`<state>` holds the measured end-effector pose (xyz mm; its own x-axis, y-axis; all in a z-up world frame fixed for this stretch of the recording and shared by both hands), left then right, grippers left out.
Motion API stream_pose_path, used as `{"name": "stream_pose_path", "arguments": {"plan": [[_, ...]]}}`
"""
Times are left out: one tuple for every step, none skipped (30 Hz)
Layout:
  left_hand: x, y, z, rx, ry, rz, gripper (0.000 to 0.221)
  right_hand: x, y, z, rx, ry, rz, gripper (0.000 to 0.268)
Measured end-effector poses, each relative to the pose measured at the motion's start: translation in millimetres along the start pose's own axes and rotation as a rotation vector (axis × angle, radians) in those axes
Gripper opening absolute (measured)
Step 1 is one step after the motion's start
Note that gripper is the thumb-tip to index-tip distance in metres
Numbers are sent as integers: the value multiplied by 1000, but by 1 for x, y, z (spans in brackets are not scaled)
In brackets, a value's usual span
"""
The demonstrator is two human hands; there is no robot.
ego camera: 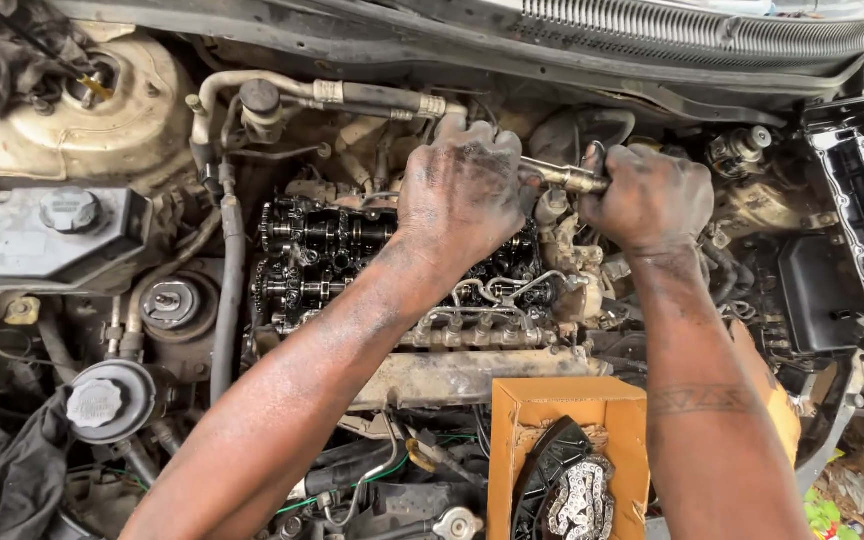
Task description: The person works on a car engine with the hood open, handling a timing chain and engine components in the cylinder head area. They pull a chain and parts from the engine, pick a socket wrench from a tray of tools on the ground, and use the wrench to loosen or tighten bolts on the engine.
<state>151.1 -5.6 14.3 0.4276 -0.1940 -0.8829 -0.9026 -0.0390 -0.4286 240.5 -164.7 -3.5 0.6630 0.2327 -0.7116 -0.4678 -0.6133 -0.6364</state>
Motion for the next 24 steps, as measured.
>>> {"name": "stream_pose_path", "arguments": {"plan": [[4,-1,2,0,2,3,38,9,2,-5,0,0,4,33],[7,-1,1,29,-13,-20,35,22,5,-10,9,30,59,37],[9,0,0,57,-28,-43,32,35,8,-15,17,59,113,41],[11,0,0,55,-27,-41,32,37,7,-16,15,57,116,41],[11,0,0,45,-34,-47,37,39,6,-16,9,48,122,47],[12,-1,-1,38,-39,-52,41,41,6,-17,7,40,130,52],[22,6,3,39,-37,-49,41,41,7,-18,8,40,134,52],[30,10,0,138,-218,-59,32,41,4,-17,-10,12,104,51],[40,15,-3,237,-399,-68,34,41,0,-15,-27,-15,74,50],[28,20,-9,237,-388,-67,34,39,-1,-15,-29,-9,83,50],[10,26,-15,219,-482,-132,24,35,-2,-14,-32,-21,75,47],[-8,31,-20,207,-580,-201,20,31,-3,-13,-29,-32,62,45],[-7,40,-37,212,-573,-201,20,44,-6,-14,-25,-26,66,45],[-6,46,-44,120,-501,-198,21,75,-9,-21,25,-23,279,50],[-6,53,-51,29,-427,-193,24,105,-10,-26,75,-21,491,56],[-15,49,-40,22,-451,-215,24,97,-31,-17,68,-27,460,56],[-30,49,-22,-41,-230,-331,16,71,-56,2,-48,-47,218,43],[-42,62,-5,-145,-15,-418,11,48,-66,32,-195,-101,6,30],[-42,70,8,-193,-44,-413,11,64,-72,52,-233,-142,4,30],[-34,63,14,-139,-151,-307,13,79,-77,52,-201,-86,43,18],[-25,55,19,-84,-261,-204,16,94,-82,49,-168,-30,82,7],[-33,51,16,-82,-280,-226,16,98,-85,42,-168,-30,53,7],[-34,47,16,-102,-65,-214,12,103,-86,35,-164,-111,66,31],[-30,53,11,-126,174,-167,12,109,-69,30,-156,-195,120,56]]}}
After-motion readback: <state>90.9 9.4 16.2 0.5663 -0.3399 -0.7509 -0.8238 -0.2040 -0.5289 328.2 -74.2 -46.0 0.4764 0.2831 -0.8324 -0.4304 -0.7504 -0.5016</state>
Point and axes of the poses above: each hand's wrist, its own y-axis away from the middle knuckle, its own x-axis out of the palm, z = x × y, the point moved 8 cm from there along -y, towards the middle knuckle, and after that the axes turned 8 degrees about x, right-handed, at the moved point
